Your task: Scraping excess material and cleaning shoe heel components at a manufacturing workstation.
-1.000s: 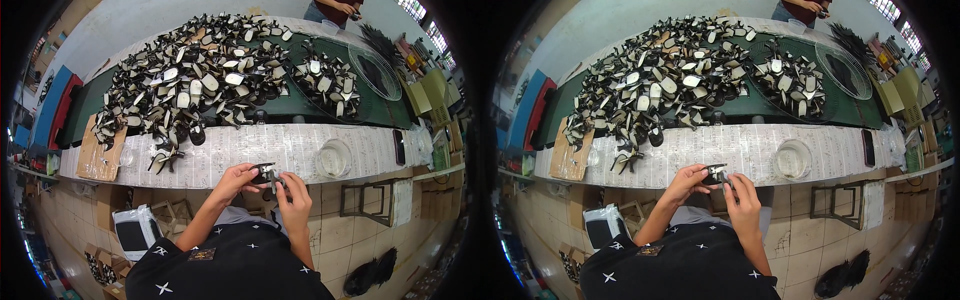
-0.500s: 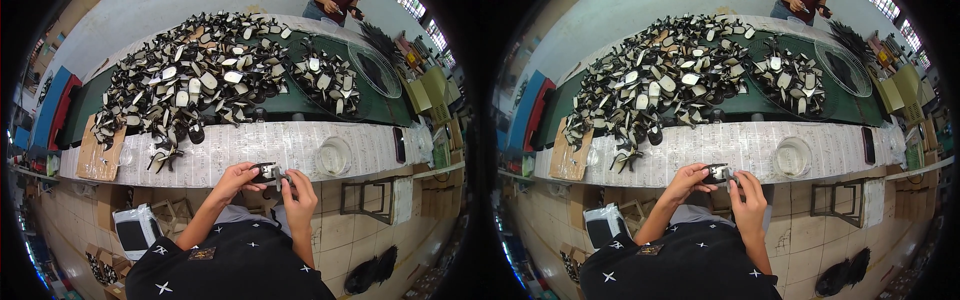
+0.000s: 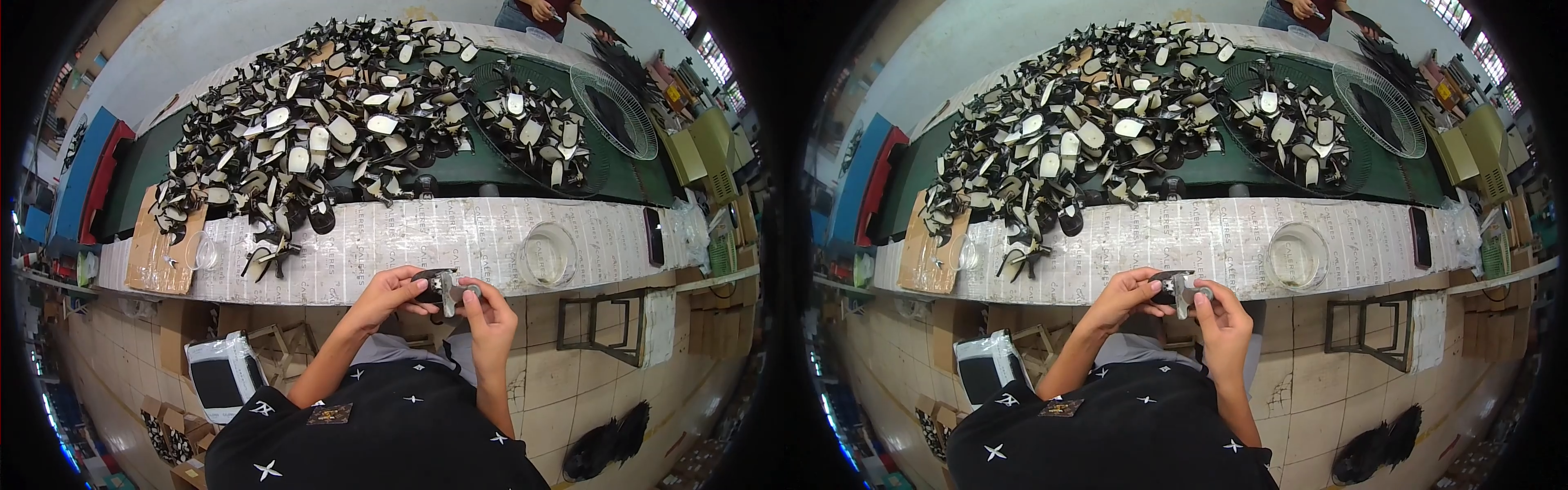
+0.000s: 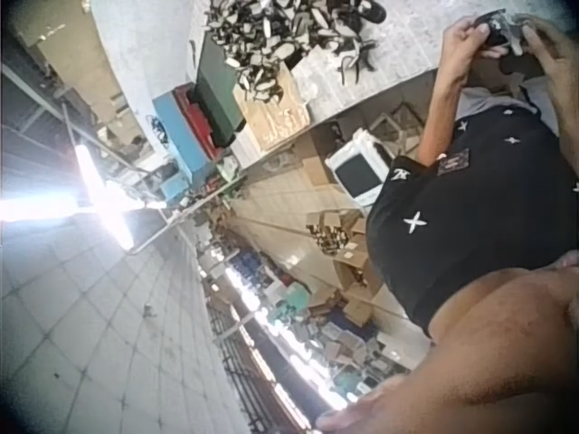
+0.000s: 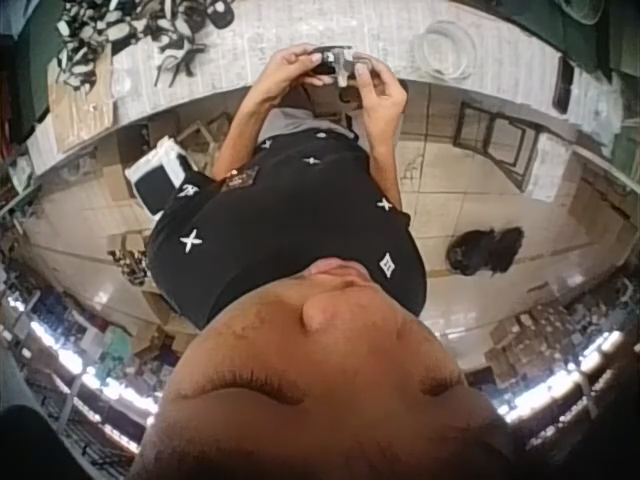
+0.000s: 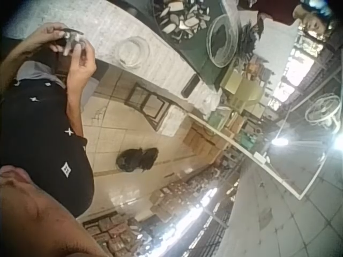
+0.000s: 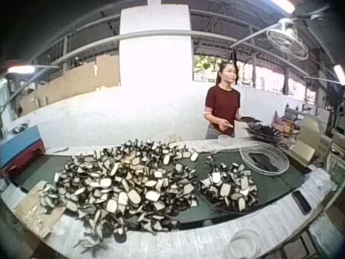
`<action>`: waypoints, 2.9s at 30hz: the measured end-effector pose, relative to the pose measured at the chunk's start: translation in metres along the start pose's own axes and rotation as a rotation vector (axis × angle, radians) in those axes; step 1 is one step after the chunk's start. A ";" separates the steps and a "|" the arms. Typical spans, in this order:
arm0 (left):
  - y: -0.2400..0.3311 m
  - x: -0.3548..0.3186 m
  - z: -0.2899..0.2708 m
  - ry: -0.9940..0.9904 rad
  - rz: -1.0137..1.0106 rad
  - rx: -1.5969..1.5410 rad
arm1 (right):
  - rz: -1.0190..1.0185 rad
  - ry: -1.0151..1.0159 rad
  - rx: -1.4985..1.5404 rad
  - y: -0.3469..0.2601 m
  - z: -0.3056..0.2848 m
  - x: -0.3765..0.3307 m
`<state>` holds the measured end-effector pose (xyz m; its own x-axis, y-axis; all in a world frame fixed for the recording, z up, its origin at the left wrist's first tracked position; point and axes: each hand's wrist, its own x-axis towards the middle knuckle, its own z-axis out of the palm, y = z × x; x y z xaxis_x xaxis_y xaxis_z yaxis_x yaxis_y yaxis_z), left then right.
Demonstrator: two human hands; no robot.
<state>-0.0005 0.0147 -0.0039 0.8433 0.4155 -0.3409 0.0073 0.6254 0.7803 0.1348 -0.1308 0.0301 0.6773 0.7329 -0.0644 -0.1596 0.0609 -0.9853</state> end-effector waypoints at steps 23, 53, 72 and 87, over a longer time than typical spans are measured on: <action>0.003 -0.031 0.016 -0.509 0.092 -0.816 | -0.069 0.095 0.505 0.007 -0.027 0.005; 0.031 -0.032 0.043 -0.026 0.196 0.218 | -0.627 -0.046 -0.622 -0.048 -0.011 -0.019; 0.024 -0.026 0.032 -0.005 0.037 0.037 | -0.563 0.193 -0.625 -0.043 -0.016 -0.019; 0.017 -0.018 0.031 0.045 0.057 -0.025 | -0.396 0.075 -0.508 -0.034 -0.001 -0.019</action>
<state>0.0013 -0.0024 0.0319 0.8167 0.4800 -0.3203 -0.0538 0.6159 0.7859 0.1281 -0.1471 0.0648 0.6664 0.6704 0.3264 0.4598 -0.0248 -0.8877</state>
